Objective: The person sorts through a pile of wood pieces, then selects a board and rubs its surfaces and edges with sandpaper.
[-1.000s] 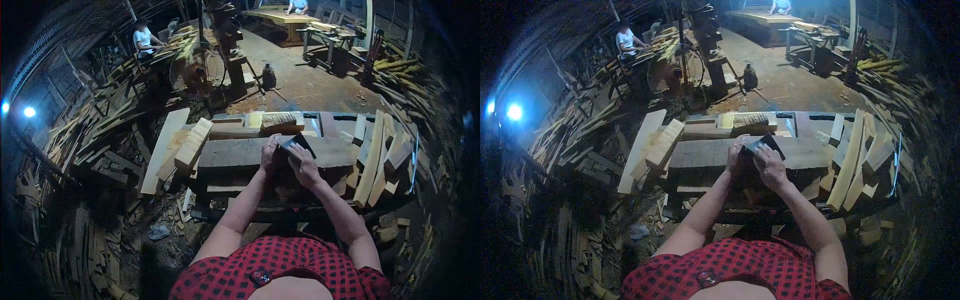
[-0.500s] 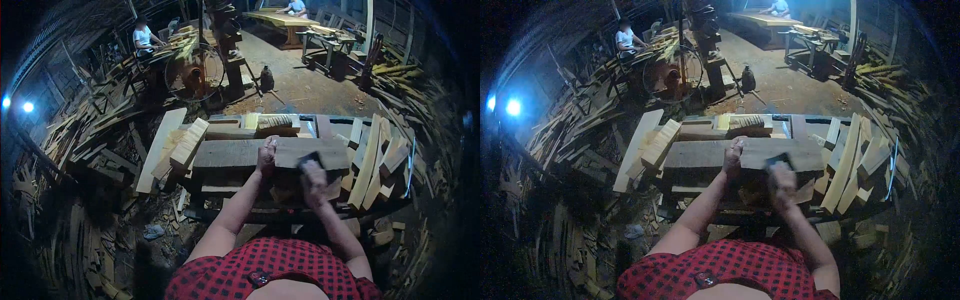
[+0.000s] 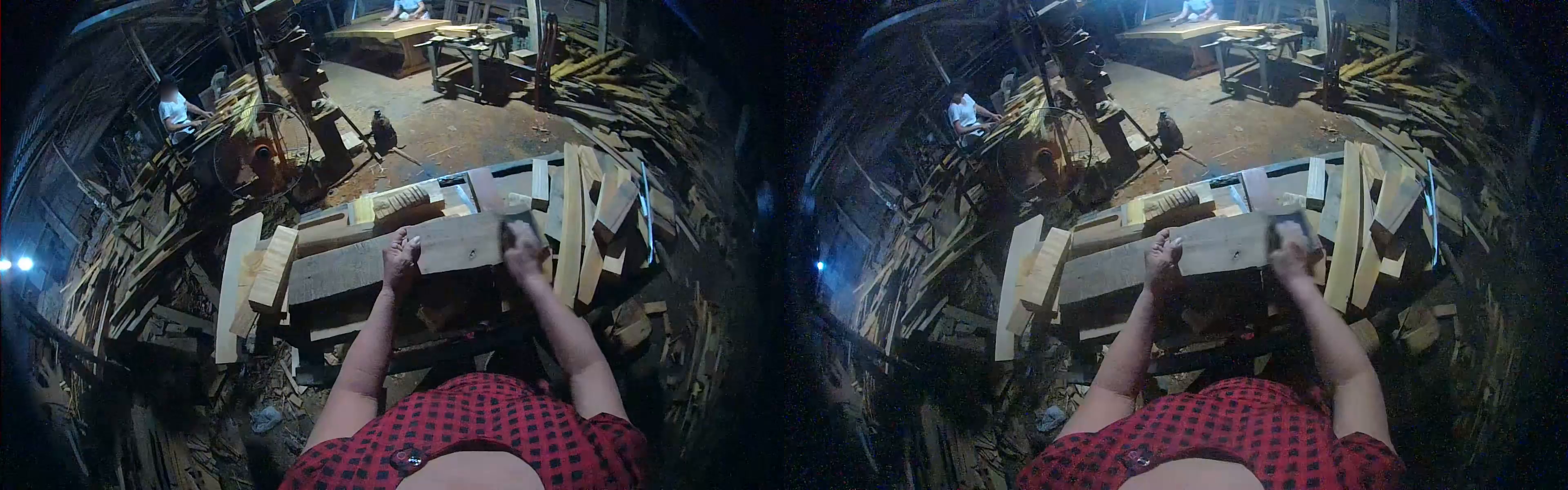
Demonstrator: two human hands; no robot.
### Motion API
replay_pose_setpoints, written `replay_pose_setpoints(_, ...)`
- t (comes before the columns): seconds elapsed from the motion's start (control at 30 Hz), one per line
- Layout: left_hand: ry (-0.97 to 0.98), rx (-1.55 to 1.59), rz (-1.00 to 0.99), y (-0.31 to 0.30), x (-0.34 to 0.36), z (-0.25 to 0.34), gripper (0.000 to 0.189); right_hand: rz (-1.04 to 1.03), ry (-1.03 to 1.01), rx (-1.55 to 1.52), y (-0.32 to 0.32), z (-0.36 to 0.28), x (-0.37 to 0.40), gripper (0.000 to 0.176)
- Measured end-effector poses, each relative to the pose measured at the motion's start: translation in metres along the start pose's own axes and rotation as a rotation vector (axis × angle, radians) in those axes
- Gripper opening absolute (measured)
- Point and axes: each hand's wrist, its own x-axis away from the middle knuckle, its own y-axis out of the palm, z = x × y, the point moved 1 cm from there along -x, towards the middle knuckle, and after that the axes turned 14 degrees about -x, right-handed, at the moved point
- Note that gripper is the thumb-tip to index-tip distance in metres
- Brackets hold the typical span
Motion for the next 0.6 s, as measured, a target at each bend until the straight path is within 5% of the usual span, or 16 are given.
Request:
replay_pose_setpoints(0.1, -0.010, -0.023, -0.009, 0.000, 0.000, 0.003, 0.030, -0.044, -0.560, -0.132, 0.054, -0.048, 0.022, 0.031)
replay_pose_setpoints(0.2, -0.021, -0.076, -0.016, 0.000, 0.003, 0.006, 0.030, -0.273, -0.456, -0.191, 0.047, -0.093, 0.022, 0.031)
replay_pose_setpoints(0.27, -0.025, -0.128, 0.005, -0.003, 0.001, 0.006, 0.031, -0.130, -0.512, -0.278, 0.046, -0.052, -0.005, 0.030)
replay_pose_setpoints(0.33, -0.009, -0.075, -0.013, -0.005, -0.001, -0.001, 0.031, -0.055, -0.325, -0.288, 0.031, 0.006, -0.039, 0.030)
replay_pose_setpoints(0.4, -0.019, -0.029, 0.007, -0.001, -0.001, 0.000, 0.030, 0.145, 0.029, 0.023, 0.020, 0.078, -0.060, 0.028)
replay_pose_setpoints(0.43, -0.026, 0.017, 0.027, 0.001, 0.000, 0.001, 0.030, 0.089, 0.335, -0.090, 0.000, 0.057, -0.062, 0.026)
replay_pose_setpoints(0.5, -0.023, 0.019, 0.045, 0.005, 0.002, 0.006, 0.030, 0.055, 0.213, 0.132, 0.017, 0.076, -0.065, 0.024)
replay_pose_setpoints(0.57, -0.026, 0.022, 0.062, 0.005, 0.004, 0.006, 0.029, 0.130, -0.136, -0.099, 0.032, 0.019, -0.050, 0.028)
replay_pose_setpoints(0.6, -0.001, -0.031, 0.036, 0.004, 0.002, 0.005, 0.029, 0.047, -0.431, 0.543, 0.082, 0.054, -0.042, 0.030)
